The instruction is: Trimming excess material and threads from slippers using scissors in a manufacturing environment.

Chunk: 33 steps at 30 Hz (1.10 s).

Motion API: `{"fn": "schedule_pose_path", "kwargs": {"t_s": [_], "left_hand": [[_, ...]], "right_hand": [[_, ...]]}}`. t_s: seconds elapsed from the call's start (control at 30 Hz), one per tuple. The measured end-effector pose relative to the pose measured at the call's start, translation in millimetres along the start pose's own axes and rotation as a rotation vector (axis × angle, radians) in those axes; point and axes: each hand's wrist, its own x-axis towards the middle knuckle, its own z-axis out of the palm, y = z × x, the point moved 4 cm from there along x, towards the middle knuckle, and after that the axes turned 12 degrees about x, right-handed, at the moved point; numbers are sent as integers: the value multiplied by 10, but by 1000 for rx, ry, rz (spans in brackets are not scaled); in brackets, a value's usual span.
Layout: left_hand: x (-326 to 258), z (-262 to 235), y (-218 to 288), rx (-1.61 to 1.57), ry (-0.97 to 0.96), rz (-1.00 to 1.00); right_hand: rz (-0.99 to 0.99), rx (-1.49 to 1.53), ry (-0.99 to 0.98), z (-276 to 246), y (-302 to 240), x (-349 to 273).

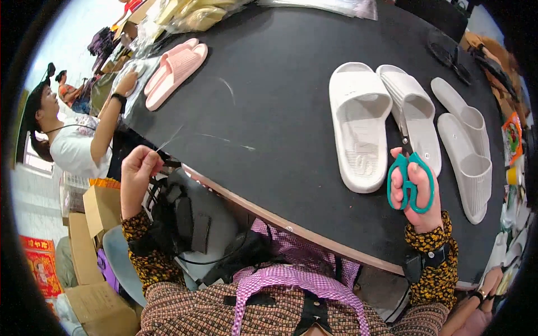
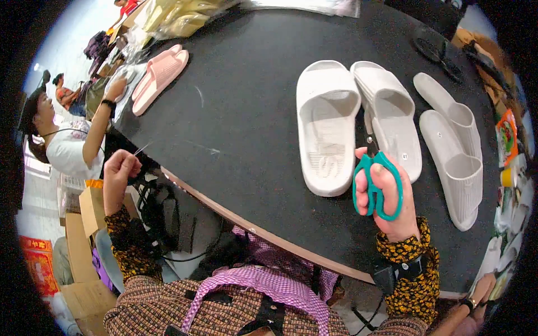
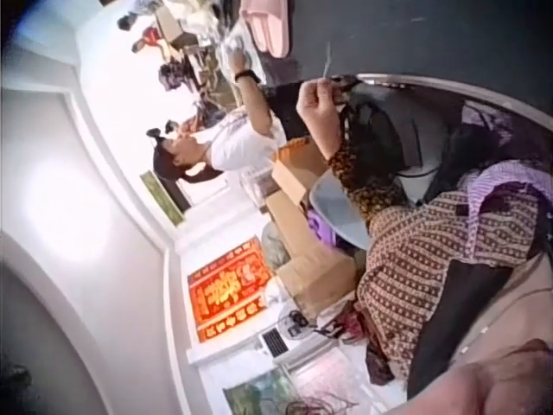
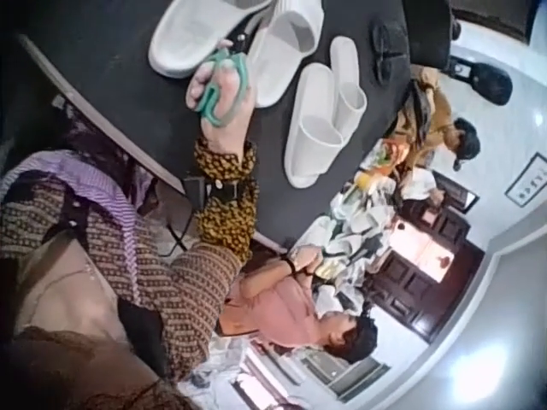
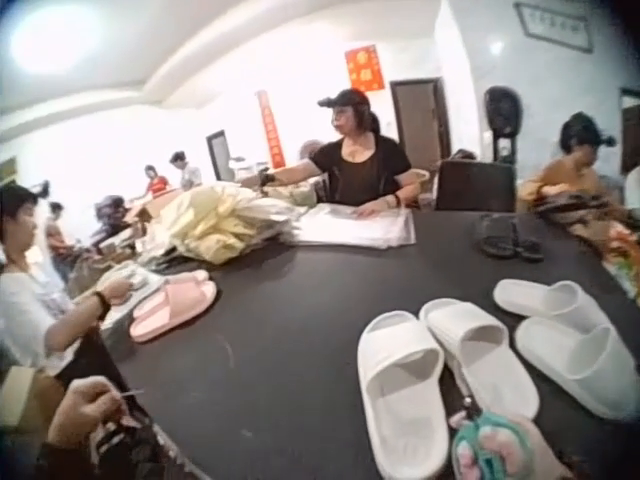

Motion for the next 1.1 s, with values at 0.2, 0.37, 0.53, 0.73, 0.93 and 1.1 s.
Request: {"fn": "schedule_pose_path", "kwargs": {"t_s": [0.2, 0.37, 0.53, 0.73, 0.93, 1.1], "left_hand": [[-354, 17, -1534, 242, 216, -391], [-766, 725, -2679, 263, 75, -460], [-748, 1924, -2159, 443, -266, -295], [-1404, 2092, -3522, 317, -489, -374], [-1037, 2485, -2144, 224, -719, -550], [-1032, 1986, -2100, 309, -597, -239]], "right_hand": [[-25, -14, -20, 9, -25, -25], [1, 20, -13, 34, 35, 15], [-23, -24, 32, -48, 27, -26], [6, 53, -81, 146, 19, 34], [-23, -41, -1, -28, -24, -5], [-27, -18, -48, 45, -9, -18]]}}
